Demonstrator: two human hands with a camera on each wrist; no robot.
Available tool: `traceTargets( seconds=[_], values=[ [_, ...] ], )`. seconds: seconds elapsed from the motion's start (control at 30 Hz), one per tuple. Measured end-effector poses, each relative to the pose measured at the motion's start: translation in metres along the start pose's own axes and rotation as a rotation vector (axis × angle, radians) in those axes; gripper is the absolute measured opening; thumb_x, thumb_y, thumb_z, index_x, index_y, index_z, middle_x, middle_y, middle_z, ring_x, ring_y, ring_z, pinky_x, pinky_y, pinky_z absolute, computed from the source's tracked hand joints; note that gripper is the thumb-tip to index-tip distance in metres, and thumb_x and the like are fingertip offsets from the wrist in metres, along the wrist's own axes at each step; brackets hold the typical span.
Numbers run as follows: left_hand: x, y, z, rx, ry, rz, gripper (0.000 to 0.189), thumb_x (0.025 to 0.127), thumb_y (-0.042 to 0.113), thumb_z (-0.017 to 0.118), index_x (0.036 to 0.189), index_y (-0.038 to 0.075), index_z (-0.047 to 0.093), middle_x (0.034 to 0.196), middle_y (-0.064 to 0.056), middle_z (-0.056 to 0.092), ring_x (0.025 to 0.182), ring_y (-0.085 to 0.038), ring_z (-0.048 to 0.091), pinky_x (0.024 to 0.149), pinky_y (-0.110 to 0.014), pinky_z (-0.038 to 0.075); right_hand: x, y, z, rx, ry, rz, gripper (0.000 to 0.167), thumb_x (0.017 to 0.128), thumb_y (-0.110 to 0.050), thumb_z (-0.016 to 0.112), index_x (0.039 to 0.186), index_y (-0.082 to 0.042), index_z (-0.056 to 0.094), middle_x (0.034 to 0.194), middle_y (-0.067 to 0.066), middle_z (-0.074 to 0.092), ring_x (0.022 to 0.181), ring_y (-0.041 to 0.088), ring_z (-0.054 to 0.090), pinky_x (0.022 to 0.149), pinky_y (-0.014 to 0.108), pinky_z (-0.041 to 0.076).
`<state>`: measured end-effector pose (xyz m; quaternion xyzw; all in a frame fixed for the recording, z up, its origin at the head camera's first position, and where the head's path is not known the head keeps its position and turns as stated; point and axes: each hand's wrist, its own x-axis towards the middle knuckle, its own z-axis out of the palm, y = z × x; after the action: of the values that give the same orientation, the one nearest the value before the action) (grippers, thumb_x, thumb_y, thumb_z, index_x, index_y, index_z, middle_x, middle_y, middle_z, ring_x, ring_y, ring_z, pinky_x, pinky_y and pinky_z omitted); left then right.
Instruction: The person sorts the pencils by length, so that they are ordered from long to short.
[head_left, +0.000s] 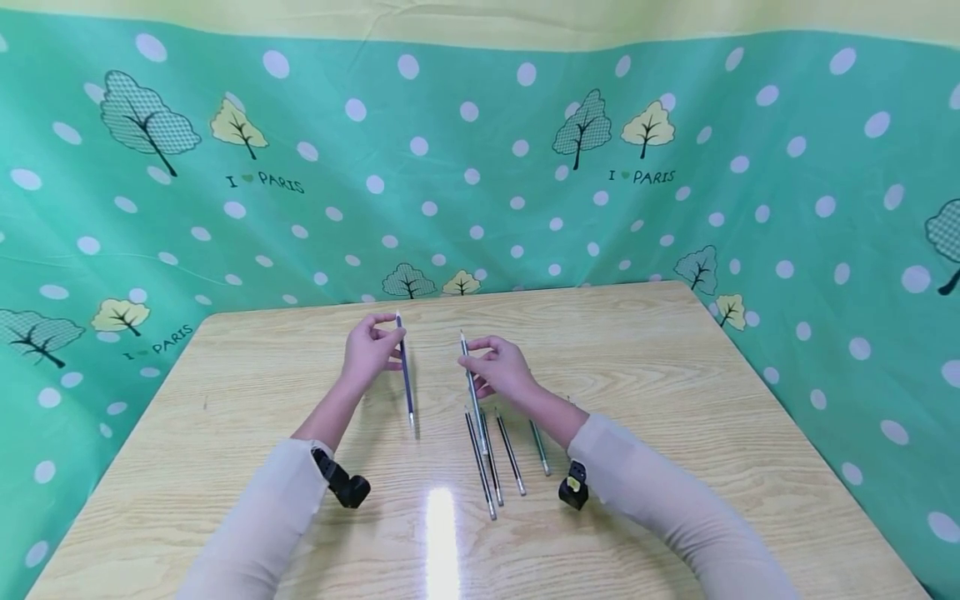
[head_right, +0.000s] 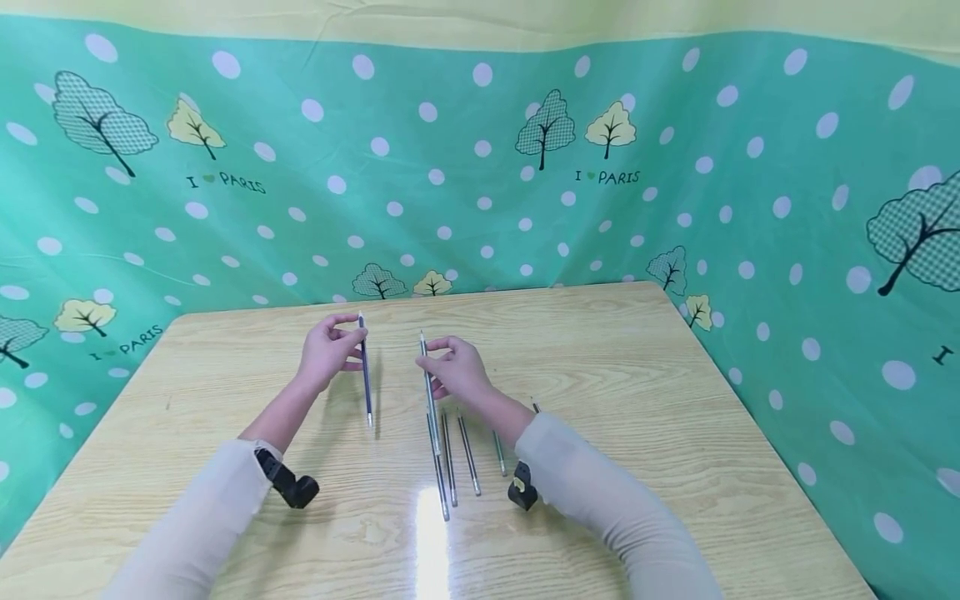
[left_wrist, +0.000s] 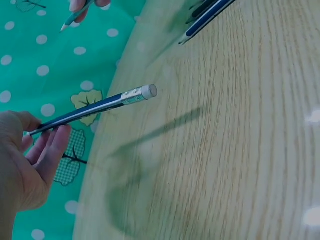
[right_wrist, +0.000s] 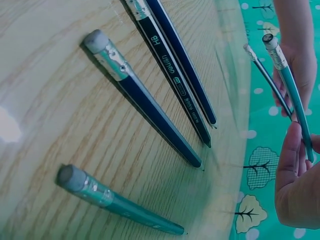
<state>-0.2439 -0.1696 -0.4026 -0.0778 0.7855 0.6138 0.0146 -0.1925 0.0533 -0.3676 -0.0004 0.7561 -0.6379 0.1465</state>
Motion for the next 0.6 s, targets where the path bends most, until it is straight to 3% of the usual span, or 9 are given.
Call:
traceTargets(
  seconds=[0.23, 0.47, 0.6],
  values=[
    [0.014, 0.002, 0.002, 0.028, 0.021, 0.032, 0.043, 0.090, 0.019, 0.059, 0.131, 0.012, 0.049, 0.093, -0.008, 0.056, 0.059, -0.011, 0.062, 0.062, -0.034, 0.061, 0.001, 0.001, -0.001, -0.017, 0.004, 0.000, 0.035, 0.088, -0.013, 0.064, 0.120, -0.003, 0.054, 0.075, 0.004, 0.056, 0.053, 0.014, 0.057, 0.057, 0.033, 0.059],
    [0.021, -0.001, 0.001, 0.083, 0.043, 0.061, 0.043, 0.090, 0.019, 0.059, 0.131, 0.009, 0.049, 0.095, -0.012, 0.057, 0.060, -0.013, 0.061, 0.060, -0.032, 0.061, 0.022, 0.023, -0.004, 0.012, 0.000, 0.007, 0.038, 0.086, -0.017, 0.067, 0.121, -0.007, 0.055, 0.075, 0.003, 0.056, 0.052, 0.013, 0.057, 0.052, 0.031, 0.058],
    [0.025, -0.005, -0.003, 0.116, 0.066, 0.065, 0.042, 0.090, 0.017, 0.058, 0.130, 0.008, 0.049, 0.093, -0.011, 0.055, 0.059, -0.013, 0.060, 0.059, -0.032, 0.060, 0.025, 0.028, -0.004, 0.027, 0.014, -0.004, 0.037, 0.086, -0.019, 0.068, 0.119, -0.009, 0.056, 0.074, 0.002, 0.056, 0.051, 0.012, 0.057, 0.049, 0.026, 0.056]
  ],
)
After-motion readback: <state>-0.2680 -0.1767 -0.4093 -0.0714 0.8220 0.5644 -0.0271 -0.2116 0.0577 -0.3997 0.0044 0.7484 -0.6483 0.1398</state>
